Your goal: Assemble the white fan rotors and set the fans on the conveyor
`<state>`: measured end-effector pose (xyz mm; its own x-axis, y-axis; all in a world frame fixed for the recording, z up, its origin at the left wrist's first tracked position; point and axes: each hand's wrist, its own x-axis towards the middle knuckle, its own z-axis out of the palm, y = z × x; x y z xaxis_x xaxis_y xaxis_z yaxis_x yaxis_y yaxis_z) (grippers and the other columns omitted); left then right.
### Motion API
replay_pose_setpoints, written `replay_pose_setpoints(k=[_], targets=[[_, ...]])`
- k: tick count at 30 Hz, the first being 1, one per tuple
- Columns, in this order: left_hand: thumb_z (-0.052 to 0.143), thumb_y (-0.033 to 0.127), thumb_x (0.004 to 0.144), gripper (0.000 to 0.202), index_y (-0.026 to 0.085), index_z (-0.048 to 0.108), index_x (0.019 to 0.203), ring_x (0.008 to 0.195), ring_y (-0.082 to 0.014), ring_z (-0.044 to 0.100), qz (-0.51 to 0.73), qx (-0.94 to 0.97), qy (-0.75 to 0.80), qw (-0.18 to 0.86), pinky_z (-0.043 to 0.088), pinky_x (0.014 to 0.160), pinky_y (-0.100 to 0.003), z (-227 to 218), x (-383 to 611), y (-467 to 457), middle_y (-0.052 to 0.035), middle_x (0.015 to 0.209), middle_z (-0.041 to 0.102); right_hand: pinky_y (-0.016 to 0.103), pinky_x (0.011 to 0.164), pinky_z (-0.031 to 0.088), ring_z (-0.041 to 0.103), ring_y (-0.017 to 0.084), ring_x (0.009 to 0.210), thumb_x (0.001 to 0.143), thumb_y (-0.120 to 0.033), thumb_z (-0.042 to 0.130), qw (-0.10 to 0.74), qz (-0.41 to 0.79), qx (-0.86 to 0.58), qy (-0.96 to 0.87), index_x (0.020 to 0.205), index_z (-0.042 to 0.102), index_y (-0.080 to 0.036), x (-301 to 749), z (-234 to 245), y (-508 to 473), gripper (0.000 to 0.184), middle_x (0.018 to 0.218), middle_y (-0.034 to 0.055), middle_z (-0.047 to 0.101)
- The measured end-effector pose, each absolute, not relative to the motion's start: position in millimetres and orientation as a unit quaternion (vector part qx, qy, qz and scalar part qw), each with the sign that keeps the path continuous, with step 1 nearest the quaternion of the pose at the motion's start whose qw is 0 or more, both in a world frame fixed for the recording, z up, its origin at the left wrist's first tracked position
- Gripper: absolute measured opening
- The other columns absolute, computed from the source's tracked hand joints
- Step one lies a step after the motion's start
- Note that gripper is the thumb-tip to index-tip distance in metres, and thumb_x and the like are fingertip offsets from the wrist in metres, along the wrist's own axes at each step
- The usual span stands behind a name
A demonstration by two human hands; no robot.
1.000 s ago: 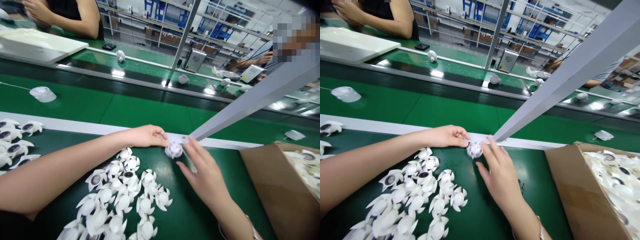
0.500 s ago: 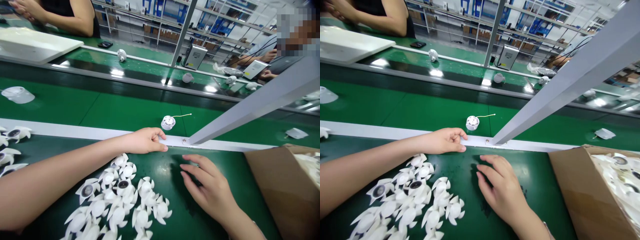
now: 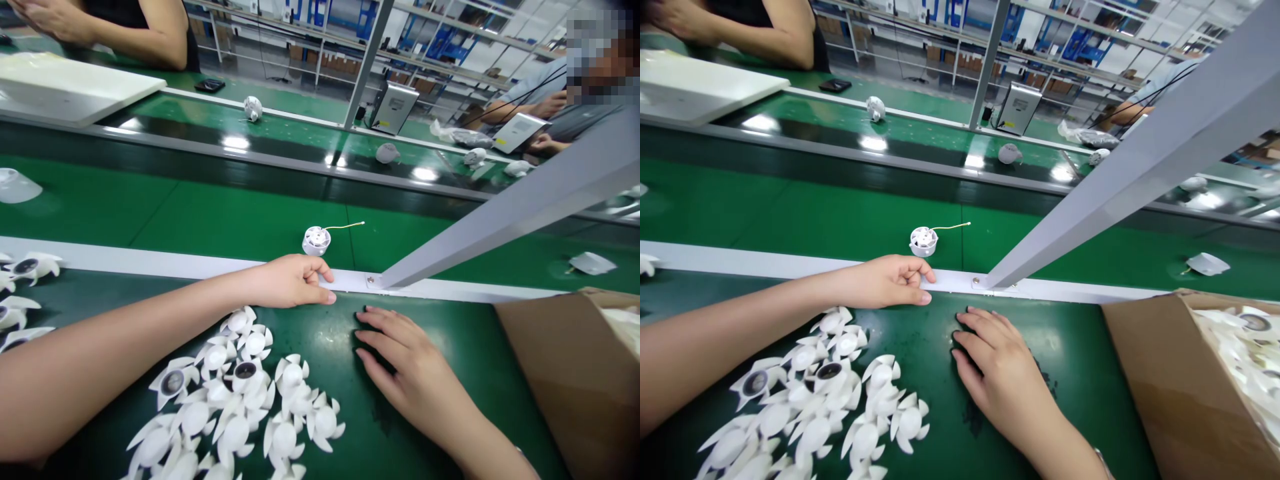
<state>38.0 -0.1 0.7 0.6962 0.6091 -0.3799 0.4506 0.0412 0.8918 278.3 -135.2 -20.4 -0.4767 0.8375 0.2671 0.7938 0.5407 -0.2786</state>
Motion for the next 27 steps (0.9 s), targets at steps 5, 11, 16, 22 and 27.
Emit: replay_pose_setpoints(k=[5,11,16,22,27], targets=[[0.072,0.049,0.078,0.047,0.018,0.058,0.112,0.056,-0.0086,0.042,0.062,0.691,0.384,0.609,0.033,0.054,-0.023,1.5,38.3,0.3,0.0077,0.07,0.049,0.052,0.095,0.056,0.062,0.029,0.121,0.092,-0.017,0.056,0.179,0.071,-0.473,-0.86,0.108,0.069,-0.019,279.2,-17.7,-134.8,0.021,0.124,0.0121,0.067],[0.071,0.052,0.078,0.048,0.019,0.059,0.112,0.056,-0.0079,0.043,0.067,0.696,0.38,0.606,0.034,0.054,-0.023,-2.4,36.8,0.3,0.0072,0.071,0.051,0.049,0.096,0.057,0.062,0.028,0.121,0.092,-0.018,0.056,0.18,0.078,-0.479,-0.856,0.109,0.069,-0.019,278.1,-15.5,-134.7,0.022,0.125,0.0121,0.067],[0.071,0.052,0.078,0.05,0.019,0.059,0.112,0.054,-0.0077,0.041,0.064,0.697,0.38,0.605,0.032,0.052,-0.022,-1.6,36.7,0.1,0.0074,0.071,0.049,0.049,0.096,0.057,0.061,0.028,0.122,0.092,-0.018,0.056,0.174,0.08,-0.479,-0.857,0.11,0.068,-0.019,278.4,-14.5,-135.0,0.022,0.127,0.0122,0.066],[0.071,0.052,0.078,0.05,0.018,0.059,0.112,0.056,-0.0085,0.042,0.065,0.693,0.379,0.609,0.033,0.053,-0.024,-3.1,37.4,0.9,0.0072,0.071,0.049,0.05,0.097,0.057,0.06,0.028,0.123,0.093,-0.018,0.055,0.167,0.085,-0.48,-0.857,0.111,0.067,-0.019,279.3,-15.6,-135.4,0.022,0.128,0.0123,0.065],[0.071,0.052,0.079,0.049,0.018,0.059,0.113,0.058,-0.009,0.043,0.065,0.696,0.373,0.61,0.034,0.055,-0.024,-3.8,36.5,0.9,0.0069,0.071,0.051,0.049,0.097,0.057,0.06,0.027,0.123,0.093,-0.018,0.054,0.16,0.09,-0.483,-0.856,0.111,0.068,-0.02,279.3,-15.5,-136.0,0.023,0.129,0.012,0.065]])
